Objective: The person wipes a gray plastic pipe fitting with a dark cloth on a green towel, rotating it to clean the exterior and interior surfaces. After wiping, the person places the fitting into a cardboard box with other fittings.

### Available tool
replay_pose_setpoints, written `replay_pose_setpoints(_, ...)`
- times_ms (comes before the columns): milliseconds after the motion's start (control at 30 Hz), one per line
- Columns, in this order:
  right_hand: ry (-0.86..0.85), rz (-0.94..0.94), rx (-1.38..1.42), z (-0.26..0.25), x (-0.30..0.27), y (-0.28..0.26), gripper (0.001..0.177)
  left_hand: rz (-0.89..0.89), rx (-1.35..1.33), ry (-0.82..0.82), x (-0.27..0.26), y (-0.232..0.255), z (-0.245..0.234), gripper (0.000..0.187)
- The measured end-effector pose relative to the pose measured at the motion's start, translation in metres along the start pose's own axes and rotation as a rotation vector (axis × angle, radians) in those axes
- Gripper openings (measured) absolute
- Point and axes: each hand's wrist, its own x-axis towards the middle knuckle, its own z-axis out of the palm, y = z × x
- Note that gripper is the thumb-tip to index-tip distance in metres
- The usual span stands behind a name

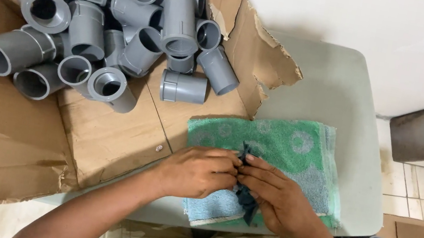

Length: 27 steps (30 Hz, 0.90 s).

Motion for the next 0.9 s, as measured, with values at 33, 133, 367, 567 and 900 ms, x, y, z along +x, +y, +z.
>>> replay_pose_setpoints(33, -0.002, -0.005, -0.001, 0.001, 0.0, 0.001, 0.032, 0.0, 0.005, 0.002, -0.002, -0.001, 0.002, 0.013)
replay_pose_setpoints(133, 0.044, -0.024, 0.015, 0.012, -0.004, 0.001, 0.034, -0.013, -0.071, 0.036, -0.001, 0.002, 0.01, 0.013)
replay_pose_setpoints(367, 0.305, 0.059, -0.257, 0.043, -0.011, -0.01, 0.036, -0.138, 0.121, 0.181, -0.004, 0.026, 0.02, 0.017)
replay_pose_setpoints(567, 0.168, -0.053, -0.111, 0.009, 0.005, -0.008, 0.029, -0.045, -0.058, 0.188, 0.005, 0.009, 0.006, 0.018)
replay_pose_setpoints(900, 0.313, 0.068, -0.237, 0.048, -0.017, -0.009, 0.039, -0.167, 0.12, 0.24, -0.007, 0.031, 0.027, 0.018)
